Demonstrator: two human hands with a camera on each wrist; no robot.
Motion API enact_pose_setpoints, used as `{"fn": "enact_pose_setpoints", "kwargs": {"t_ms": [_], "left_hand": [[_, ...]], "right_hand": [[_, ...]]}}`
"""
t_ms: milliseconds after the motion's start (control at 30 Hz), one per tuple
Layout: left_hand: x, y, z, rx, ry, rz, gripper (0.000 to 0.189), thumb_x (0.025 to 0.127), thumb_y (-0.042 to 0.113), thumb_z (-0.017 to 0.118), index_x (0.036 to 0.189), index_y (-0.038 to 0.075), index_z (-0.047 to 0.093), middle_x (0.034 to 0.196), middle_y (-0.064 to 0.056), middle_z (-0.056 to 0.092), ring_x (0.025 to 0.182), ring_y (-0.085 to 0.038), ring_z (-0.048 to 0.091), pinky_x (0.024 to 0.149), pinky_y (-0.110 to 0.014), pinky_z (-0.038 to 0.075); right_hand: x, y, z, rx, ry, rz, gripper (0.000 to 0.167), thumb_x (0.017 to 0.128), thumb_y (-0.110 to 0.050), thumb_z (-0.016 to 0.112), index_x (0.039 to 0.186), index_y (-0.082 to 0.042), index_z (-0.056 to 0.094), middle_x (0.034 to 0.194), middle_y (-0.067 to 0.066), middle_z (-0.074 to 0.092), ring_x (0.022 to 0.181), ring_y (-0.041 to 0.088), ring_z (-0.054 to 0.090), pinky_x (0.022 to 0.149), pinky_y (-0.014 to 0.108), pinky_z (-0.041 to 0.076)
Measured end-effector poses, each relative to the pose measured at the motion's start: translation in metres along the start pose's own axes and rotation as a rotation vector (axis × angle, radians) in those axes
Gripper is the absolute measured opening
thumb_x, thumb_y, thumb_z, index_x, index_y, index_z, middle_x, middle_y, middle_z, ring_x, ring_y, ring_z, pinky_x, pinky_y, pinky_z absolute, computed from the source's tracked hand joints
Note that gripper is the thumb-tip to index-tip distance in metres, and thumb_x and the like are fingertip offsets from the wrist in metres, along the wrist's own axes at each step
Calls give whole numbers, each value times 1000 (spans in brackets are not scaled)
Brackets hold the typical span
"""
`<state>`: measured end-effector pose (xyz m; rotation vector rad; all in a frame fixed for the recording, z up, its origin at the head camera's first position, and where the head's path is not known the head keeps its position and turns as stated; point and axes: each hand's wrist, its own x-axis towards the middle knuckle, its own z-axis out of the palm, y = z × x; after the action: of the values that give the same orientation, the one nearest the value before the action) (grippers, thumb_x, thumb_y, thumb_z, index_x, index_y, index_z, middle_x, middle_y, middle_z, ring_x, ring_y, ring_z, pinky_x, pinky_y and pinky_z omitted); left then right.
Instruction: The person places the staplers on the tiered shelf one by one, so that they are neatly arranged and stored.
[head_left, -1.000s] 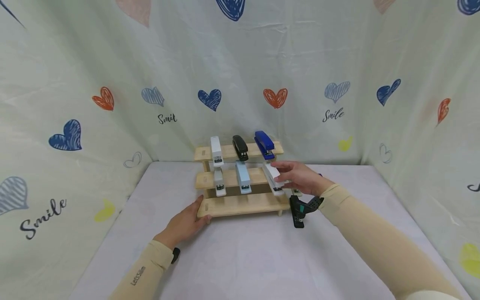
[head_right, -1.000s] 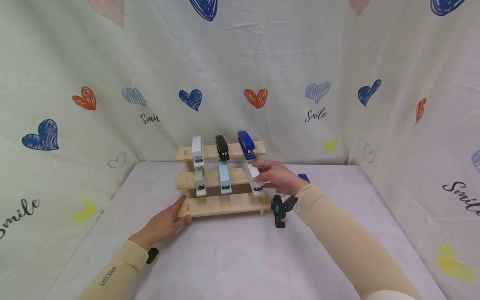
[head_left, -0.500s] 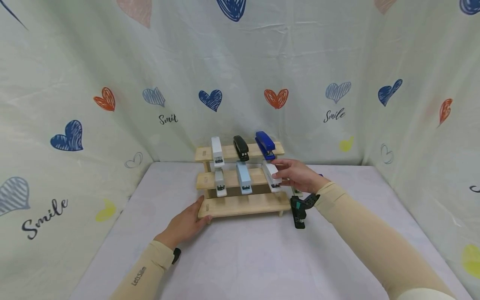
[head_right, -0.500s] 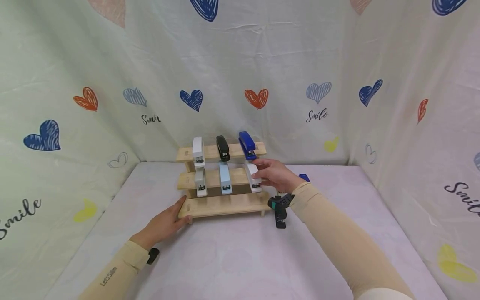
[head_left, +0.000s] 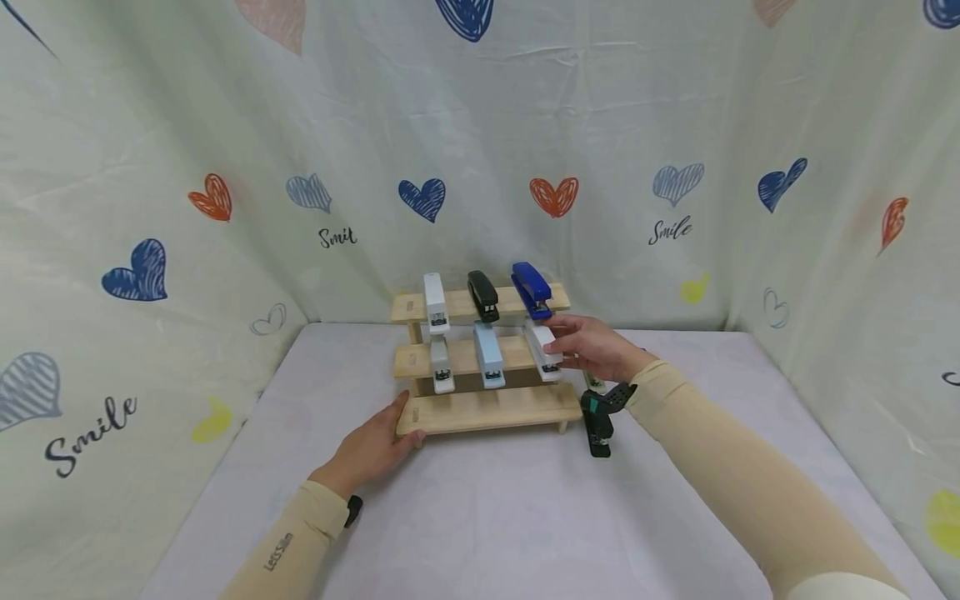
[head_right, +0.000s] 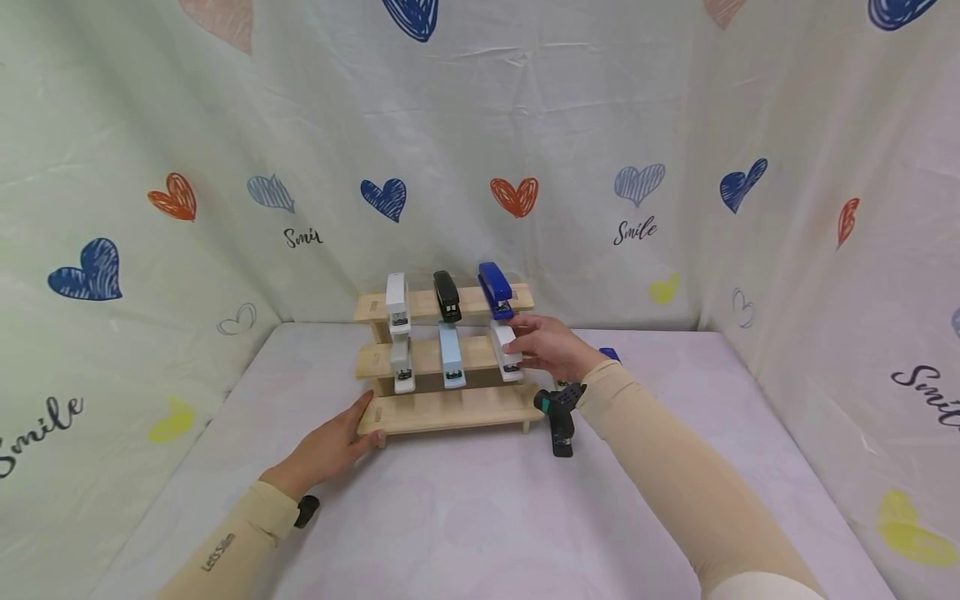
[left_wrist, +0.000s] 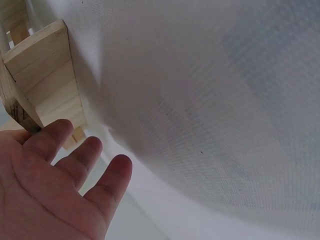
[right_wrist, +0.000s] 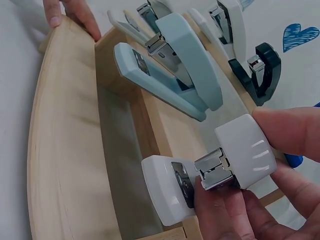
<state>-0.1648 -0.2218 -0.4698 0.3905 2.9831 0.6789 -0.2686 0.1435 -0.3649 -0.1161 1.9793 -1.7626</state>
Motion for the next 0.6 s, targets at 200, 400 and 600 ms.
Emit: {"fn": "enact_pose_setpoints", "kwargs": {"t_ms": [200, 400, 600], "left_hand": [[0, 0, 1, 2, -5, -2, 85, 101, 50, 54, 156, -5, 21, 148, -29, 41, 134, -43, 43, 105, -54, 40], [1, -1, 1, 5, 2, 3, 84, 101, 50, 55, 156, -5, 22, 148, -29, 42, 134, -43, 44, 104, -54, 41], [1, -2, 2, 6, 4, 0, 85, 101, 50, 55, 156, -5, 22, 148, -29, 42, 134, -42, 44, 104, -54, 41]], "right_hand": [[0, 1, -1, 15, -5, 5, 63, 95, 1, 64, 152, -5, 39, 158, 17, 30, 131, 33, 43, 108, 51, 37], [-2, 1, 0, 16, -2, -9, 62, 95, 1, 64, 151, -4, 39, 156, 18, 33, 128, 33, 44, 108, 52, 37], [-1, 2, 1, 13, 22, -17, 62, 94, 2, 65, 150, -2, 40, 155, 19, 34, 127, 34, 45, 107, 52, 39]]}}
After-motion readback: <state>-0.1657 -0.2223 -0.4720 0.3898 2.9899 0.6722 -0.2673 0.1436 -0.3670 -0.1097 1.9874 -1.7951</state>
